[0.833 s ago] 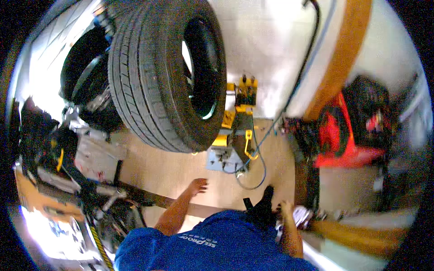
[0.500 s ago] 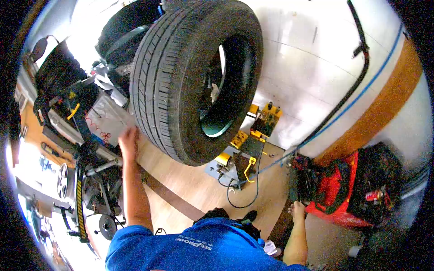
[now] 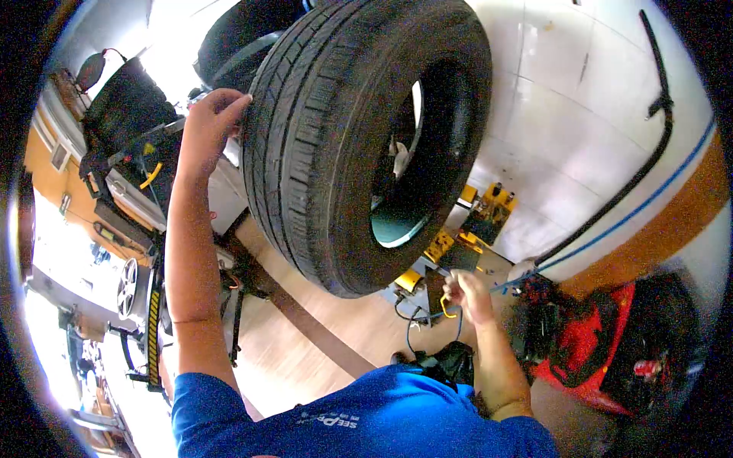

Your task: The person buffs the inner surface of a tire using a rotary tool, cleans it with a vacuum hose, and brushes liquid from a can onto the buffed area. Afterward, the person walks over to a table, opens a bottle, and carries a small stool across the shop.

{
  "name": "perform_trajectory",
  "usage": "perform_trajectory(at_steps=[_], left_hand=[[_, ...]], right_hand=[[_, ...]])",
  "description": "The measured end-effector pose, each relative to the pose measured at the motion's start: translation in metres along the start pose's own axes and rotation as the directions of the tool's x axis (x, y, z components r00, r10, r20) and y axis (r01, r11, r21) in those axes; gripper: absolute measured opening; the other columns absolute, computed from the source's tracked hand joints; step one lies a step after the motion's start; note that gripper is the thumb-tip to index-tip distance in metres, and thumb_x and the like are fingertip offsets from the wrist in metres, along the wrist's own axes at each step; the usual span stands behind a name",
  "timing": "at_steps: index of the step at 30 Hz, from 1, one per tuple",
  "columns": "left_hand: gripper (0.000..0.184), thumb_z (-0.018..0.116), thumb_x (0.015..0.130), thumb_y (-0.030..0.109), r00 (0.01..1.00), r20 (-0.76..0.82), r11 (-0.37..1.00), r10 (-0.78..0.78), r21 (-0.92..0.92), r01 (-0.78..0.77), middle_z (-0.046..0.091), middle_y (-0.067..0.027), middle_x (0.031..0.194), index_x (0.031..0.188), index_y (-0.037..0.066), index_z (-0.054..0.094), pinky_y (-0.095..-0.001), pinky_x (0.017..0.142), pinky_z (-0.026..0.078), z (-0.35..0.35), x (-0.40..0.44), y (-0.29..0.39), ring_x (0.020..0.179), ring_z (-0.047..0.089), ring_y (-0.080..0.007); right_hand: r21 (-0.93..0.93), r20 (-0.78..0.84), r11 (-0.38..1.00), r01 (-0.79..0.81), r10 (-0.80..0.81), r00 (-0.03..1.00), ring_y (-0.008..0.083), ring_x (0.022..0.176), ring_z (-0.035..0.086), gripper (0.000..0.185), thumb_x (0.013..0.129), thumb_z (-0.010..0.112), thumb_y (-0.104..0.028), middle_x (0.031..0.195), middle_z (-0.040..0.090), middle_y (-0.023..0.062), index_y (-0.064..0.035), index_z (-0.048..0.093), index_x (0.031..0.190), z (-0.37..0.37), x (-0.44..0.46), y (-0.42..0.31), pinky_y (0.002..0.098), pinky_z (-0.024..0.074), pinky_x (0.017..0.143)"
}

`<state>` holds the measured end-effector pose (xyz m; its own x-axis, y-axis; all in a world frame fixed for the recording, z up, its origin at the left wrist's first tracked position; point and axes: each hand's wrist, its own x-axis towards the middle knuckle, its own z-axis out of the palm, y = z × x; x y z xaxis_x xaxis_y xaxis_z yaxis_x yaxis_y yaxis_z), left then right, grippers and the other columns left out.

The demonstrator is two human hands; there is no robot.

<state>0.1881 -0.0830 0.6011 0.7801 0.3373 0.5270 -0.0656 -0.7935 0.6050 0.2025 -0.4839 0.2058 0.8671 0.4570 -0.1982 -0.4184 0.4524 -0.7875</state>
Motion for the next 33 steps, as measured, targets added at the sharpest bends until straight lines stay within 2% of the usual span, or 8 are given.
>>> perform_trajectory(at_steps=[1, 3, 6, 11, 14, 19, 28, 33], left_hand=[[0.029, 0.066, 0.085, 0.026, 1.0, -0.001, 1.0, -0.021, 0.012, 0.021, 0.063, -0.0029, 0.078, 0.093, -0.001, 0.067, -0.0242, 0.062, 0.044, 0.001, 0.001, 0.002, 0.066, 0.056, -0.0103], [0.028, 0.068, 0.084, 0.025, 0.997, -0.047, 0.997, -0.069, -0.024, 0.068, 0.063, -0.0027, 0.076, 0.093, -0.001, 0.068, -0.0241, 0.062, 0.043, 0.006, 0.001, 0.002, 0.066, 0.054, -0.0095], [0.027, 0.07, 0.082, 0.023, 0.981, -0.145, 0.989, -0.128, -0.09, 0.116, 0.063, -0.0012, 0.077, 0.093, -0.001, 0.068, -0.0232, 0.063, 0.042, 0.015, 0.0, 0.004, 0.068, 0.053, -0.0078], [0.023, 0.068, 0.086, 0.021, 0.946, -0.174, 0.953, -0.274, -0.181, 0.243, 0.064, -0.0018, 0.084, 0.098, 0.0, 0.067, -0.0251, 0.073, 0.045, 0.019, -0.009, 0.005, 0.077, 0.057, -0.0094], [0.024, 0.064, 0.089, 0.019, 0.933, -0.195, 0.953, -0.303, -0.059, 0.297, 0.066, -0.0048, 0.094, 0.102, -0.001, 0.064, -0.0274, 0.081, 0.047, 0.024, -0.016, 0.02, 0.087, 0.06, -0.0125], [0.018, 0.062, 0.09, 0.012, 0.877, -0.344, 0.942, -0.334, -0.085, 0.326, 0.067, -0.0059, 0.092, 0.102, -0.001, 0.065, -0.0257, 0.081, 0.046, 0.036, -0.019, 0.033, 0.085, 0.06, -0.0109], [0.017, 0.066, 0.085, 0.012, 0.904, -0.37, 0.977, -0.213, -0.069, 0.202, 0.069, -0.0069, 0.084, 0.096, -0.001, 0.069, -0.0251, 0.073, 0.047, 0.035, -0.022, 0.013, 0.077, 0.061, -0.0104], [0.021, 0.064, 0.088, 0.019, 0.903, -0.384, 0.951, -0.193, 0.155, 0.269, 0.067, -0.007, 0.087, 0.097, 0.001, 0.068, -0.0279, 0.077, 0.046, 0.034, -0.023, 0.025, 0.081, 0.06, -0.0135]], right_hand=[[0.077, 0.067, 0.997, 0.025, -0.03, 0.997, 0.0215, 0.087, 0.064, 0.027, 0.097, 0.052, -0.023, 0.098, 0.064, 0.0108, -0.0012, 0.057, 0.113, 0.029, 0.026, -0.02, 0.0349, 0.0541, 0.073], [0.211, 0.395, 0.974, 0.079, -0.159, 0.905, 0.0266, 0.093, 0.065, 0.033, 0.096, 0.054, -0.022, 0.104, 0.065, 0.014, 0.0005, 0.054, 0.12, 0.086, 0.072, -0.062, 0.0438, 0.053, 0.083], [0.388, 0.671, 0.911, -0.142, -0.173, 0.721, 0.0383, 0.109, 0.059, 0.035, 0.097, 0.049, -0.017, 0.119, 0.059, 0.0212, 0.003, 0.051, 0.125, 0.164, 0.132, -0.102, 0.0512, 0.0474, 0.093], [0.212, 0.57, 0.944, -0.254, 0.092, 0.817, 0.0341, 0.117, 0.054, 0.038, 0.095, 0.049, -0.018, 0.127, 0.055, 0.0188, -0.0001, 0.048, 0.129, 0.274, 0.15, -0.161, 0.0525, 0.0426, 0.098], [0.09, 0.585, 0.994, -0.065, 0.0, 0.811, 0.0338, 0.115, 0.054, 0.037, 0.095, 0.049, -0.018, 0.124, 0.056, 0.0185, -0.0005, 0.049, 0.127, 0.323, 0.203, -0.152, 0.0518, 0.0431, 0.097], [-0.088, 0.594, 0.981, 0.173, -0.088, 0.8, 0.0333, 0.111, 0.056, 0.035, 0.095, 0.049, -0.019, 0.119, 0.057, 0.018, -0.0011, 0.051, 0.125, 0.336, 0.228, -0.118, 0.0506, 0.0439, 0.094], [-0.273, 0.599, 0.863, 0.425, -0.193, 0.777, 0.0325, 0.104, 0.058, 0.031, 0.095, 0.049, -0.02, 0.111, 0.059, 0.017, -0.0023, 0.054, 0.12, 0.324, 0.223, -0.079, 0.0484, 0.0454, 0.089], [-0.346, 0.61, 0.772, 0.532, -0.245, 0.753, 0.032, 0.1, 0.059, 0.03, 0.095, 0.048, -0.021, 0.107, 0.06, 0.0165, -0.003, 0.056, 0.118, 0.325, 0.22, -0.059, 0.0471, 0.0462, 0.087]])
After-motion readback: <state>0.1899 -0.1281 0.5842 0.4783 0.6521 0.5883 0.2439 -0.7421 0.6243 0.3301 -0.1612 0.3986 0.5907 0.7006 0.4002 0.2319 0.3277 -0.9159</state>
